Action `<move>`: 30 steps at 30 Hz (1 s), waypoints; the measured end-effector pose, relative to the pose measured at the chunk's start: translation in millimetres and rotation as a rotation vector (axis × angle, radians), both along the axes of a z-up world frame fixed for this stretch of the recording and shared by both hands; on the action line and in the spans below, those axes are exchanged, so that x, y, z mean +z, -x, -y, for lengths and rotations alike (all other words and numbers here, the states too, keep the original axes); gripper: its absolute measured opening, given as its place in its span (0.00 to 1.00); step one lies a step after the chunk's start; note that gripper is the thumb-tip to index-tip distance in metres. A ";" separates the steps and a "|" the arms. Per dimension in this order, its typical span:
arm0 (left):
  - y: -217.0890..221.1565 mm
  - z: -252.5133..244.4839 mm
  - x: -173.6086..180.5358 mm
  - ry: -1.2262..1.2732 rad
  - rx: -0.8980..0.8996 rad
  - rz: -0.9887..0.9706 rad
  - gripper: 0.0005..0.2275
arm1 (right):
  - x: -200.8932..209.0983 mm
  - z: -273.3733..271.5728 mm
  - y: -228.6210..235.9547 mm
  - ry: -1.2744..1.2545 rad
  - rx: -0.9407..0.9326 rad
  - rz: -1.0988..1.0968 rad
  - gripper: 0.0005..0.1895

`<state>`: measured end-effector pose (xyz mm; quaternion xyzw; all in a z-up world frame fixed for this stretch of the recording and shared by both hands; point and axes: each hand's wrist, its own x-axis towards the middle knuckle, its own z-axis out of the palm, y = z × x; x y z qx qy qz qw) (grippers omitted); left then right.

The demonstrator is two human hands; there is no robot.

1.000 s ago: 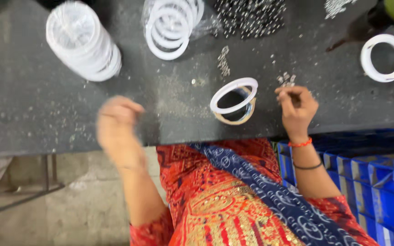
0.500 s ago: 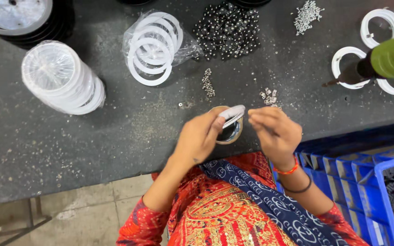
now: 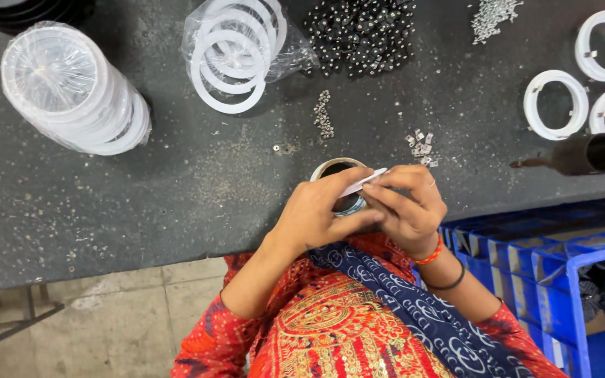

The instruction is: The person assembles white plastic rings by inserting small metal pieces into pre-drilled holes and securing them with a green power drill. They repeatedly pick up rings, align metal inserts, and tighten them in place on a workbench.

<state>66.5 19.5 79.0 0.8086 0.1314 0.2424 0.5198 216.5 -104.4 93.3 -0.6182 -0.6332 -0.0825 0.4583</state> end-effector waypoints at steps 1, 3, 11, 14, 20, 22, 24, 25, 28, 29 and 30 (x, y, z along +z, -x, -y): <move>0.3 -1.3 -2.1 0.010 0.005 -0.017 0.24 | -0.2 -1.1 0.6 0.021 0.000 -0.012 0.15; 0.1 -3.3 -6.9 -0.003 0.008 -0.009 0.21 | 1.4 -1.9 0.6 0.063 -0.001 -0.026 0.15; -0.3 -2.8 -14.4 -0.059 0.037 0.028 0.16 | 10.0 -2.1 -4.0 0.099 0.030 -0.023 0.15; 2.8 -4.9 -8.6 -0.012 0.008 -0.014 0.17 | 11.5 -2.6 -5.4 0.099 0.065 0.002 0.16; 3.1 -7.5 0.2 -0.002 -0.022 -0.012 0.19 | 11.4 -2.3 -11.0 0.132 0.101 0.036 0.15; 3.1 -7.6 1.0 0.022 -0.031 -0.030 0.19 | 9.7 -2.7 -12.8 0.091 0.129 0.036 0.14; 2.5 -8.7 0.7 -0.024 -0.031 0.018 0.19 | 6.9 -3.3 -13.8 0.073 0.144 0.030 0.14; 2.5 -9.1 0.2 -0.045 -0.032 0.041 0.18 | 4.9 -3.6 -14.1 0.076 0.143 0.023 0.15; 2.3 -12.0 -1.8 -0.053 -0.057 0.081 0.17 | -0.9 -4.0 -14.6 0.092 0.149 -0.034 0.15; 2.7 -12.4 -2.3 -0.044 -0.059 0.072 0.17 | -2.8 -4.2 -14.3 0.097 0.152 -0.061 0.15; 2.9 -12.7 -3.0 -0.036 -0.060 0.064 0.17 | -4.7 -4.2 -13.9 0.094 0.148 -0.067 0.16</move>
